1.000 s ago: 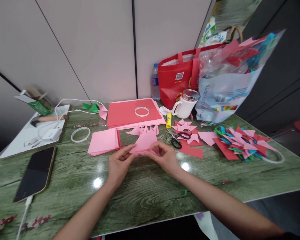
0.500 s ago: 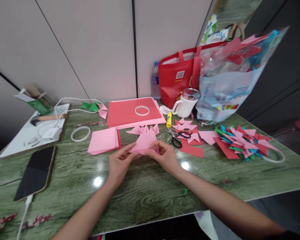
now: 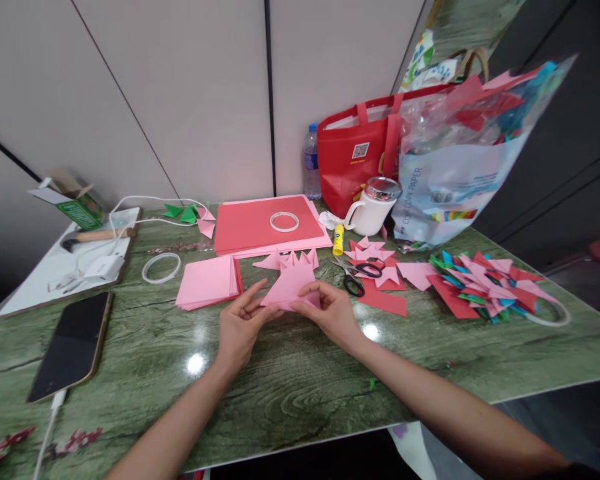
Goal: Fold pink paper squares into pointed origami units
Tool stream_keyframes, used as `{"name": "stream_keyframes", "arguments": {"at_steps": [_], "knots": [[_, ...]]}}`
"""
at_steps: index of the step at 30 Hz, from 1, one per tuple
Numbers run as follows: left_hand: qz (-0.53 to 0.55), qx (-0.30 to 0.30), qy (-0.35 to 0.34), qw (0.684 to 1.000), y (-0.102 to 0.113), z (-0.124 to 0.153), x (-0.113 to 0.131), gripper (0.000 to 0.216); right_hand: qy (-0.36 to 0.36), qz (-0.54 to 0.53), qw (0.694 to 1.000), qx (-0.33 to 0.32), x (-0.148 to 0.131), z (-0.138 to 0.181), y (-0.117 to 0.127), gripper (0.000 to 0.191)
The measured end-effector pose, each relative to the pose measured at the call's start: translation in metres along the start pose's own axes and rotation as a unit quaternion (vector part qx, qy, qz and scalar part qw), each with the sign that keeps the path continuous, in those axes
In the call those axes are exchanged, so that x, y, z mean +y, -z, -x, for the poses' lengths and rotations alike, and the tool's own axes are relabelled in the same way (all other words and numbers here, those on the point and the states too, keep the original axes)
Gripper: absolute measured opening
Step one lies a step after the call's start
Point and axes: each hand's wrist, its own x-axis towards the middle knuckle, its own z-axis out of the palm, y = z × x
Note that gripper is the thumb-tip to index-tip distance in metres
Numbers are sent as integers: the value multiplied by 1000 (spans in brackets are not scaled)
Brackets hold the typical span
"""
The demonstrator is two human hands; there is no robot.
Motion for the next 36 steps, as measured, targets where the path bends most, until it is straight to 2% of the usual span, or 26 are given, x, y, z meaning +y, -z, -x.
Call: {"name": "stream_keyframes", "arguments": {"at_steps": [3,6,14,24,36], "knots": [[37,-15,39,998,-1,1,2,74,3,8,1000,6,0,0,0,18],[56,-25,59,996,-1,1,4,78,9,15,1000,10,1,0,1,18],[63,-42,81,994,-2,1,7,73,6,15,1000,7,2,0,1,19],[67,-19,79,994,-2,2,5,59,-1,21,1000,0,1,-1,1,21],[65,-19,82,994,-1,0,2,60,-11,19,1000,10,-2,-2,1,20]]}}
